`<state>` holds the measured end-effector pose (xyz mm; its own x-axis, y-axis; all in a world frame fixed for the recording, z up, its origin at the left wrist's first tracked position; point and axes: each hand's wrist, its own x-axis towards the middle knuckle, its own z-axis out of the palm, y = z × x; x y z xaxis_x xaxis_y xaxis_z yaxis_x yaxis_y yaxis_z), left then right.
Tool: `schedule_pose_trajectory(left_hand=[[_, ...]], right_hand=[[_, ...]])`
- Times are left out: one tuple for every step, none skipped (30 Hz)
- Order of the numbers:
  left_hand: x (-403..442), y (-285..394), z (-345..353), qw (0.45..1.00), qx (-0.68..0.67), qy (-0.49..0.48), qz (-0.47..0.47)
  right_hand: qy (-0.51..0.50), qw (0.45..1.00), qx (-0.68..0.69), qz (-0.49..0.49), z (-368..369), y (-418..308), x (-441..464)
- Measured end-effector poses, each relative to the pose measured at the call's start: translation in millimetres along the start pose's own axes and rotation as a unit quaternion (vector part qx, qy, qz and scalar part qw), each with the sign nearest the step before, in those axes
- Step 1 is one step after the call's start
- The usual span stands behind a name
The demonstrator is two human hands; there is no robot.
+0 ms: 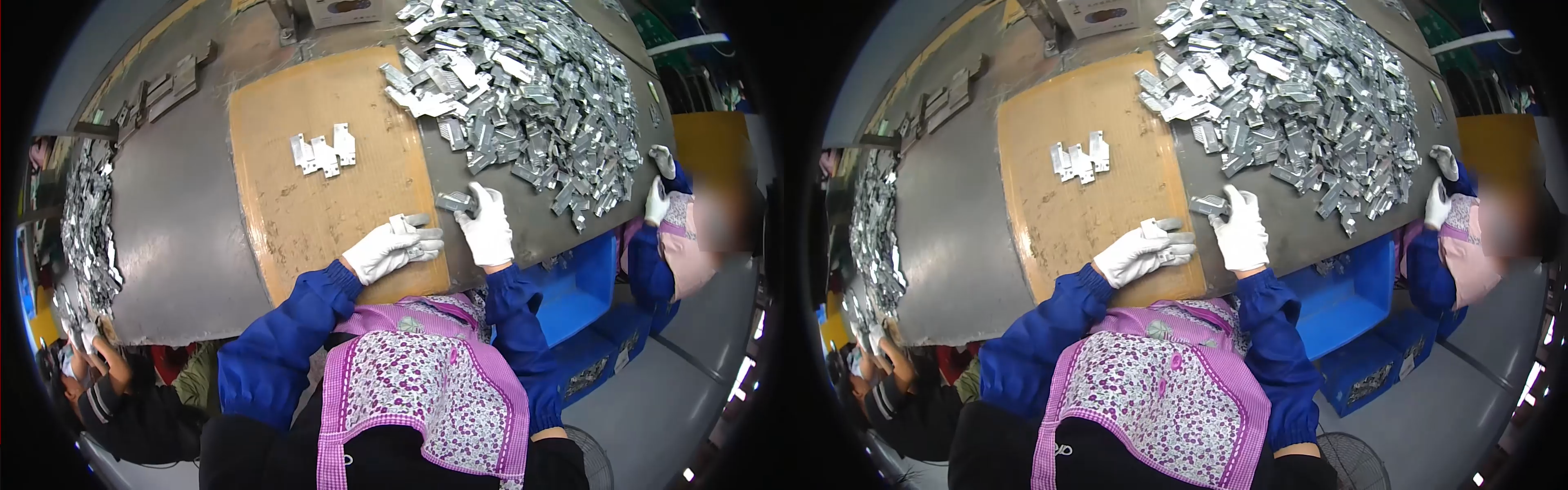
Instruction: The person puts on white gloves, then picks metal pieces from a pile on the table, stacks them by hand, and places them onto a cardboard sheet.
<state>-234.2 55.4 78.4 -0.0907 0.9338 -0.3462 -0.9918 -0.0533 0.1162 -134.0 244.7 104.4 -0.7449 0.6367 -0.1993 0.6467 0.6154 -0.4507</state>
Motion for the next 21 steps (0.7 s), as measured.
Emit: schedule_pose_trajectory(left_hand=[[1,-1,-1,1.000,-0.008,-0.012,-0.005],[1,-1,-2,1.000,-0.011,-0.013,0.002],[2,-2,-1,1.000,-0.015,-0.015,0.008],[2,-3,-2,1.000,-0.020,-0.017,0.014],[2,-3,-3,0.999,-0.021,-0.024,0.012],[2,-2,-3,0.999,-0.022,-0.031,0.011],[2,-1,-2,0.999,-0.022,-0.039,0.009],[3,1,0,0.998,-0.015,-0.058,0.006],[4,4,5,0.997,-0.008,-0.077,0.002],[5,6,7,0.995,0.000,-0.096,-0.003],[5,6,7,0.996,0.010,-0.088,-0.002],[5,6,6,0.997,0.019,-0.080,-0.001],[5,6,6,0.997,0.029,-0.072,0.000],[5,5,5,0.998,0.026,-0.066,-0.001],[4,4,4,0.998,0.023,-0.059,-0.002],[3,4,4,0.998,0.020,-0.052,-0.002],[3,3,2,0.998,0.021,-0.063,-0.002],[5,3,0,0.997,0.021,-0.075,-0.001],[6,3,-1,0.996,0.021,-0.088,-0.001],[6,3,-2,0.997,0.020,-0.079,-0.002],[5,4,2,0.997,0.019,-0.070,-0.002]], right_hand=[[0.017,1.000,0.023,0.012,-4,-7,-2],[-0.014,0.998,0.057,0.039,-2,-6,-1],[-0.044,0.993,0.089,0.067,0,-1,-1],[-0.074,0.985,0.120,0.095,3,4,-1],[-0.043,0.982,0.162,0.082,13,10,-8],[-0.081,0.956,0.255,0.120,8,6,-13],[-0.117,0.918,0.345,0.156,2,2,-16],[-0.152,0.868,0.431,0.192,-4,-4,-19],[-0.163,0.848,0.456,0.214,-5,-8,-22],[-0.188,0.839,0.464,0.215,-3,-9,-25],[-0.212,0.828,0.471,0.216,-1,-7,-28],[-0.234,0.818,0.478,0.218,-1,-8,-30],[-0.241,0.824,0.466,0.215,-3,-12,-31],[-0.244,0.824,0.465,0.211,-3,-10,-32],[-0.249,0.824,0.465,0.206,-2,-8,-31],[-0.253,0.824,0.466,0.201,-1,-7,-31],[-0.254,0.826,0.461,0.200,-1,-8,-31],[-0.255,0.829,0.456,0.199,-2,-9,-31],[-0.256,0.832,0.451,0.199,-3,-11,-31],[-0.261,0.832,0.447,0.202,-4,-11,-30],[-0.266,0.832,0.442,0.205,-5,-12,-29]])
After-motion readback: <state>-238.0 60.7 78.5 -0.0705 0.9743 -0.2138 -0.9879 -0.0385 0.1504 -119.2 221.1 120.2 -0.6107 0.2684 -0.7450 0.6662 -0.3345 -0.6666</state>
